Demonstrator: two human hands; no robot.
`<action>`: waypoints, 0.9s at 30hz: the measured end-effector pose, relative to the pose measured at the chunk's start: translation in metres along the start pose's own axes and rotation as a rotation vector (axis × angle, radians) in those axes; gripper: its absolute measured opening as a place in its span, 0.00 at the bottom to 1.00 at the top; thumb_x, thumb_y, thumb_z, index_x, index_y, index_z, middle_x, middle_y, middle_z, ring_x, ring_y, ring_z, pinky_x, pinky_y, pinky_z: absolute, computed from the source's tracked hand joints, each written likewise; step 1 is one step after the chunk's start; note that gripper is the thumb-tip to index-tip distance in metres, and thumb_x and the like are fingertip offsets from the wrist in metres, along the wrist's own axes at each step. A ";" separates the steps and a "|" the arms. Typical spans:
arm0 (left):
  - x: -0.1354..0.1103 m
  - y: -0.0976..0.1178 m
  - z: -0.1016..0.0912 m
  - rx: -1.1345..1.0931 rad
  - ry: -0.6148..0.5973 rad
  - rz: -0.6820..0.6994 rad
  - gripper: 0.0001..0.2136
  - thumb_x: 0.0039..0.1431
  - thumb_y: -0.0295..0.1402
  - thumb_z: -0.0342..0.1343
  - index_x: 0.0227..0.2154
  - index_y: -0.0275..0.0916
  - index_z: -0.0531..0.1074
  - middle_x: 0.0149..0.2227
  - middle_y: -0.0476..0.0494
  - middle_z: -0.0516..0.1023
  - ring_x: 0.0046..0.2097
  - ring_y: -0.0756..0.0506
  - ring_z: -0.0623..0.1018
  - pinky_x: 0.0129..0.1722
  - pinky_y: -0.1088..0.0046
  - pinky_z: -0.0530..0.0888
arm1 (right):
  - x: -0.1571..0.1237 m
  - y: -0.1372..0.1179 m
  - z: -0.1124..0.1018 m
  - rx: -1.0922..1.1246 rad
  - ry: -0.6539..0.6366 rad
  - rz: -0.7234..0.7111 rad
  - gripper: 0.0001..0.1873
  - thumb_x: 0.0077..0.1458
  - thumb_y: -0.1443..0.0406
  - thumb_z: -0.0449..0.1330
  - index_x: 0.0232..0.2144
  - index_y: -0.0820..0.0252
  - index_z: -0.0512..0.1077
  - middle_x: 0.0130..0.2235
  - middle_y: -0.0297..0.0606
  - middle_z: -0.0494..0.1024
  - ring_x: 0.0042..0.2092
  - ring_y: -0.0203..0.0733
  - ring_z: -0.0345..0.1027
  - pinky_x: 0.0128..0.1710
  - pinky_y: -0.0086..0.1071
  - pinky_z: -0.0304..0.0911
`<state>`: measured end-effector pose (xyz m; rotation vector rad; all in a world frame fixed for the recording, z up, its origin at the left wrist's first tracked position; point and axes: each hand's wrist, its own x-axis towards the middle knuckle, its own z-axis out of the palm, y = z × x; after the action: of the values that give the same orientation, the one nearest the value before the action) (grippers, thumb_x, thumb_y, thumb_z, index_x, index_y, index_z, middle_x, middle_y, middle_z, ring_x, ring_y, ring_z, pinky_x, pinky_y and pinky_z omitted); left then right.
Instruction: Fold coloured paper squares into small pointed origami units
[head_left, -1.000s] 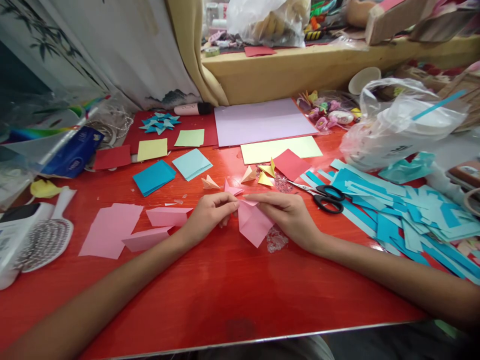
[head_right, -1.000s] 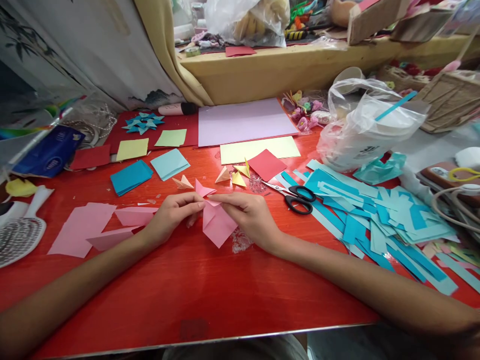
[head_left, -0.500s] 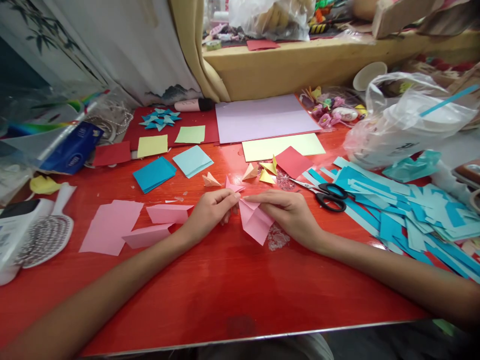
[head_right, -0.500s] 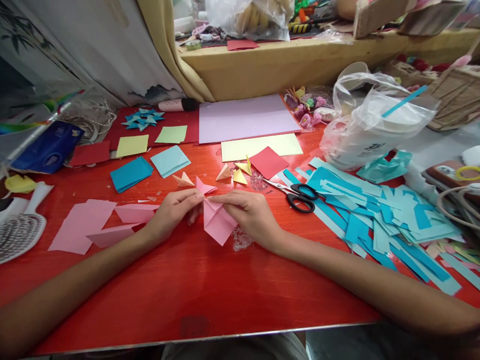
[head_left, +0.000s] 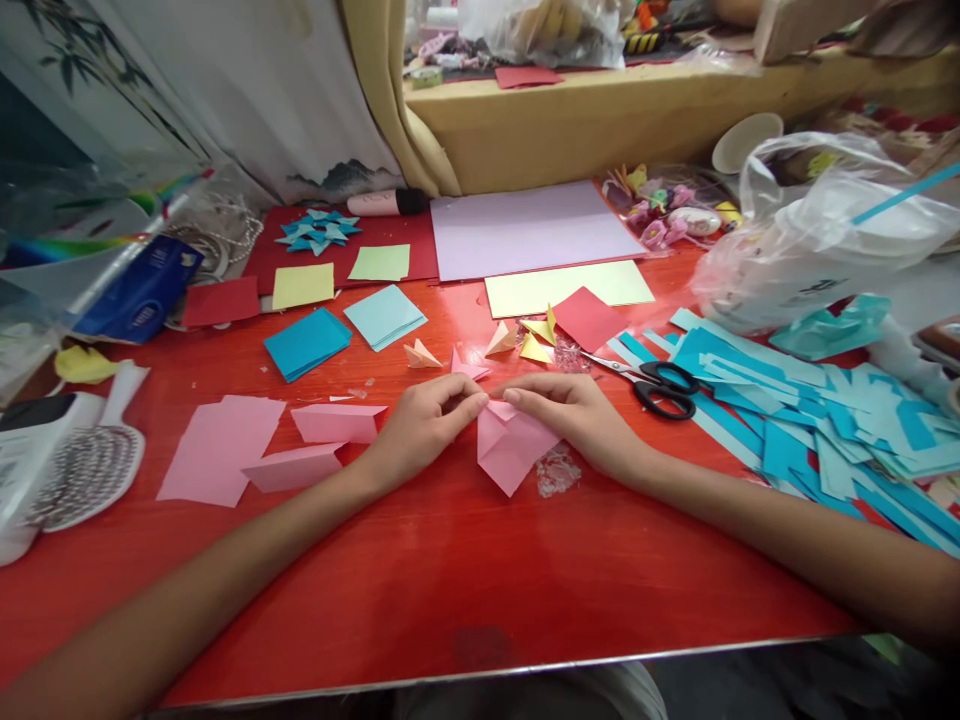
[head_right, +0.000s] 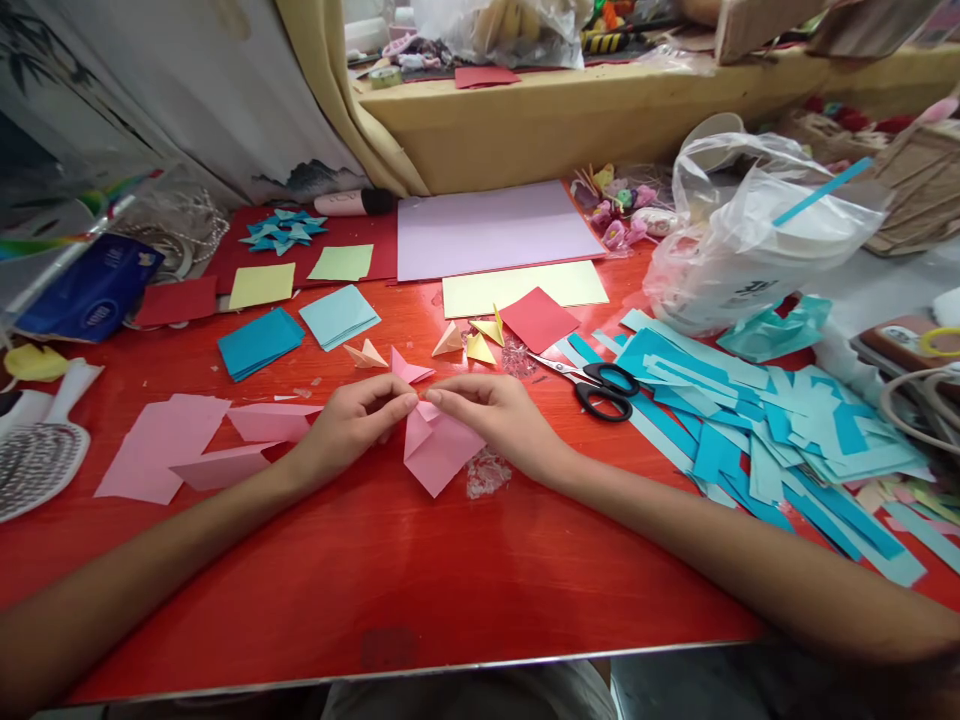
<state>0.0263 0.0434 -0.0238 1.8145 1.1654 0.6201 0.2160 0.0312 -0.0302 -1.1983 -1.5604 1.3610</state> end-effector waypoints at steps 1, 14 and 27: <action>0.000 0.000 0.000 0.022 0.003 0.020 0.12 0.59 0.40 0.48 0.26 0.38 0.67 0.25 0.53 0.67 0.27 0.53 0.65 0.28 0.77 0.61 | 0.001 0.000 0.000 -0.018 -0.029 0.009 0.12 0.53 0.58 0.58 0.31 0.59 0.76 0.33 0.34 0.77 0.33 0.34 0.67 0.31 0.27 0.59; -0.001 0.002 0.002 0.147 0.040 0.122 0.10 0.60 0.35 0.48 0.26 0.37 0.66 0.27 0.52 0.70 0.30 0.52 0.68 0.31 0.77 0.63 | 0.001 0.001 0.000 -0.097 -0.105 0.028 0.14 0.53 0.58 0.57 0.27 0.64 0.74 0.27 0.34 0.71 0.28 0.31 0.60 0.27 0.27 0.53; -0.003 0.003 0.003 0.222 0.088 0.155 0.10 0.60 0.34 0.49 0.24 0.37 0.64 0.26 0.52 0.68 0.29 0.53 0.66 0.30 0.78 0.62 | 0.002 0.000 -0.001 -0.108 -0.128 0.042 0.15 0.52 0.57 0.57 0.25 0.64 0.72 0.24 0.33 0.69 0.26 0.30 0.57 0.24 0.26 0.51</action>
<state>0.0295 0.0391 -0.0224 2.0992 1.1988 0.6871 0.2161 0.0338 -0.0300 -1.2359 -1.7263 1.4197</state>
